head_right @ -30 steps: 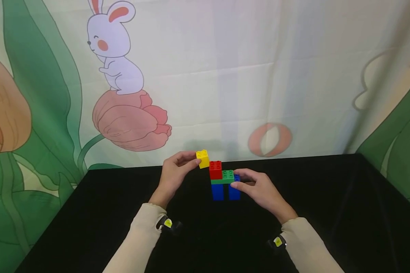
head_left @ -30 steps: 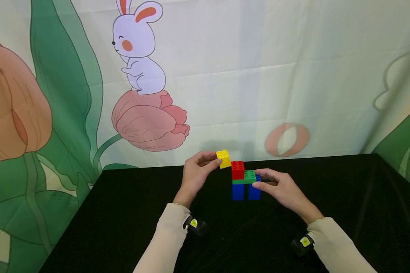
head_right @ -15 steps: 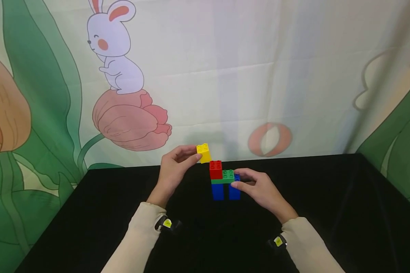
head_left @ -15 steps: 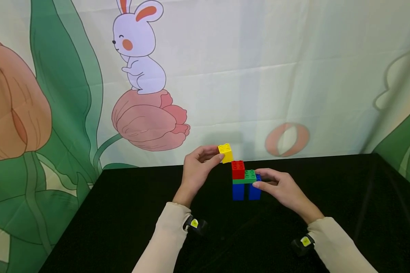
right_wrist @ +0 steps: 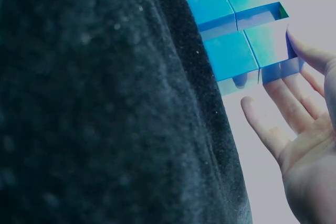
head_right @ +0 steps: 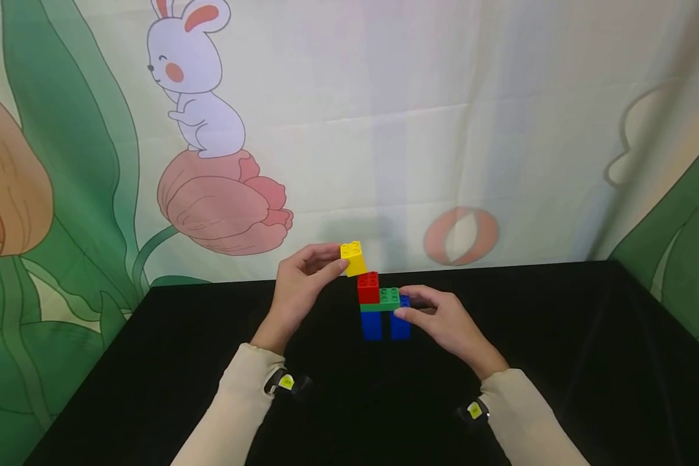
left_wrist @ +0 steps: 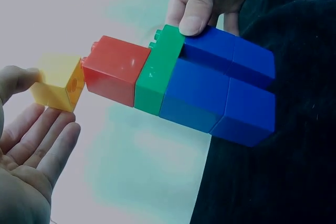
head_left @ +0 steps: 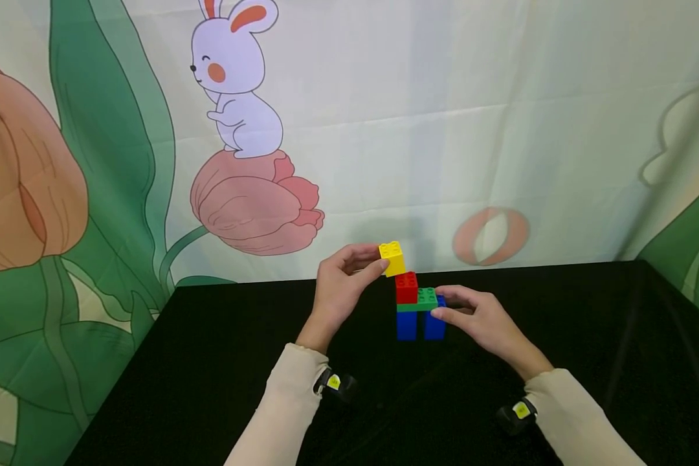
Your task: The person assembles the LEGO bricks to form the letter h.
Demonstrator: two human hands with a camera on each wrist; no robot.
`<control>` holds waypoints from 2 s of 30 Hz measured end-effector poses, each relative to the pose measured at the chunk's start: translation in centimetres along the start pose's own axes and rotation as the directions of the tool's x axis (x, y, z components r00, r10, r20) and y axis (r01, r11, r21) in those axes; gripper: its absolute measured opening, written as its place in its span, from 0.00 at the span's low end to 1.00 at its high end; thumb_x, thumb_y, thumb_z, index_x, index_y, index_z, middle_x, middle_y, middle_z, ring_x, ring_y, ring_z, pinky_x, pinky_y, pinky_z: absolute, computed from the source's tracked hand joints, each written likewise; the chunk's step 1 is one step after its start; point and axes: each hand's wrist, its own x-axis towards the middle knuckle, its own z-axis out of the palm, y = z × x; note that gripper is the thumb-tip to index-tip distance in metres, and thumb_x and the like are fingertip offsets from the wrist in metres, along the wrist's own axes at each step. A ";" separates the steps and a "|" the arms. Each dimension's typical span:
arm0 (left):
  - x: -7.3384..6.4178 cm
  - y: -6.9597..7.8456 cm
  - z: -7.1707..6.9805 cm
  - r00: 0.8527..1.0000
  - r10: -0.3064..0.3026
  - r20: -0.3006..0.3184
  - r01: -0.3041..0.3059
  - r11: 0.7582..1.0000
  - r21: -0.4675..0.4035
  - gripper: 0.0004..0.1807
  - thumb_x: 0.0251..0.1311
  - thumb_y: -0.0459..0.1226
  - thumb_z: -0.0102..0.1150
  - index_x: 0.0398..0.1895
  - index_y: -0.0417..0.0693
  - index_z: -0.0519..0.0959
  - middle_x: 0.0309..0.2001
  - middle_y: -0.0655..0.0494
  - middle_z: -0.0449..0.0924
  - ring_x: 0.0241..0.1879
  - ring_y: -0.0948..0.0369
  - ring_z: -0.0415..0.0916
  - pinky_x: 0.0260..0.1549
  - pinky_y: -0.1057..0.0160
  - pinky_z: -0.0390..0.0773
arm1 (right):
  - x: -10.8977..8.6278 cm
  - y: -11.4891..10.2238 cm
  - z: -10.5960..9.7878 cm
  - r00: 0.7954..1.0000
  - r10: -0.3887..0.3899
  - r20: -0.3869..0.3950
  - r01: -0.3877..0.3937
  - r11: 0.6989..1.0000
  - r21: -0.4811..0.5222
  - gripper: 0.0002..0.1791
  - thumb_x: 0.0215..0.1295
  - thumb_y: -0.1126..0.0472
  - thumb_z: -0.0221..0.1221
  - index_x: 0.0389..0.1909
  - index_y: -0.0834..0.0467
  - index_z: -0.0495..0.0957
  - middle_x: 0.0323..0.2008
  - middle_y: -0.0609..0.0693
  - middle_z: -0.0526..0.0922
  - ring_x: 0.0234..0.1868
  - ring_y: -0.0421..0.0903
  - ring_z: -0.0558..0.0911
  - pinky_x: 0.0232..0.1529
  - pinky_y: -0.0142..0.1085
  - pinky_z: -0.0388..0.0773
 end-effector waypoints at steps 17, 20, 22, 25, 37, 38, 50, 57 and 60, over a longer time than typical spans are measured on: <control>-0.5 0.5 0.5 0.995 0.041 0.087 -0.043 0.999 0.021 0.15 0.69 0.37 0.71 0.55 0.41 0.85 0.52 0.50 0.88 0.51 0.54 0.86 0.54 0.58 0.85 | -0.1 0.2 0.1 1.000 -0.015 0.005 0.015 1.000 0.011 0.30 0.74 0.50 0.67 0.70 0.60 0.75 0.63 0.60 0.82 0.58 0.56 0.83 0.60 0.52 0.82; -0.5 0.5 0.6 0.994 0.043 0.102 -0.046 0.999 0.026 0.16 0.69 0.37 0.71 0.56 0.41 0.85 0.52 0.50 0.88 0.51 0.54 0.86 0.55 0.58 0.85 | 0.0 0.2 0.1 1.000 -0.015 0.006 0.015 1.000 0.022 0.30 0.74 0.50 0.67 0.70 0.60 0.76 0.62 0.60 0.82 0.58 0.56 0.83 0.60 0.53 0.81; -0.5 0.5 0.6 0.993 0.042 0.110 -0.046 0.999 0.026 0.16 0.69 0.37 0.71 0.56 0.41 0.85 0.53 0.50 0.88 0.52 0.54 0.86 0.55 0.58 0.85 | 0.1 0.3 0.0 1.000 -0.015 0.005 0.015 1.000 0.019 0.30 0.74 0.50 0.67 0.70 0.60 0.76 0.63 0.60 0.82 0.58 0.56 0.83 0.60 0.53 0.81; -0.5 0.5 0.7 0.992 0.040 0.120 -0.044 0.999 0.026 0.16 0.70 0.37 0.71 0.57 0.41 0.85 0.53 0.50 0.88 0.52 0.54 0.86 0.56 0.58 0.84 | 0.1 0.3 0.0 1.000 -0.009 0.004 0.009 1.000 0.011 0.30 0.74 0.49 0.67 0.70 0.60 0.76 0.63 0.60 0.82 0.58 0.55 0.83 0.60 0.53 0.81; -0.6 0.5 0.7 0.990 0.051 0.133 -0.055 0.998 0.029 0.15 0.70 0.36 0.71 0.56 0.41 0.85 0.53 0.51 0.88 0.52 0.56 0.86 0.55 0.59 0.85 | 0.2 0.3 0.0 1.000 -0.004 0.007 0.004 1.000 0.019 0.30 0.74 0.49 0.67 0.70 0.59 0.76 0.63 0.59 0.82 0.58 0.55 0.83 0.61 0.54 0.81; -0.6 0.5 0.7 0.990 0.054 0.133 -0.059 0.998 0.030 0.15 0.70 0.36 0.71 0.56 0.41 0.84 0.53 0.51 0.88 0.52 0.55 0.86 0.55 0.59 0.85 | 0.2 0.3 0.0 1.000 -0.005 0.007 0.005 1.000 0.021 0.30 0.74 0.49 0.67 0.70 0.59 0.76 0.62 0.59 0.82 0.58 0.55 0.83 0.60 0.53 0.81; -0.6 0.1 0.8 0.985 0.084 0.149 -0.097 0.992 0.081 0.15 0.71 0.36 0.69 0.58 0.42 0.84 0.53 0.51 0.88 0.51 0.58 0.86 0.54 0.62 0.84 | 0.2 0.4 0.0 1.000 -0.004 0.009 0.004 1.000 0.020 0.31 0.73 0.48 0.67 0.70 0.59 0.76 0.63 0.59 0.82 0.58 0.56 0.83 0.61 0.54 0.81; -0.6 0.0 0.7 0.983 0.099 0.154 -0.117 0.987 0.108 0.17 0.71 0.37 0.69 0.59 0.42 0.83 0.53 0.51 0.88 0.51 0.57 0.86 0.54 0.60 0.85 | 0.1 0.3 0.0 1.000 -0.004 0.005 0.004 1.000 0.020 0.30 0.73 0.49 0.67 0.70 0.59 0.76 0.63 0.60 0.82 0.59 0.56 0.83 0.60 0.54 0.81; -0.6 -0.1 0.7 0.983 0.100 0.157 -0.117 0.987 0.108 0.17 0.71 0.37 0.69 0.59 0.41 0.83 0.53 0.50 0.88 0.51 0.57 0.86 0.54 0.61 0.85 | 0.1 0.2 0.0 1.000 -0.001 0.006 0.001 1.000 0.022 0.31 0.73 0.49 0.67 0.70 0.59 0.76 0.63 0.60 0.81 0.58 0.56 0.83 0.60 0.54 0.81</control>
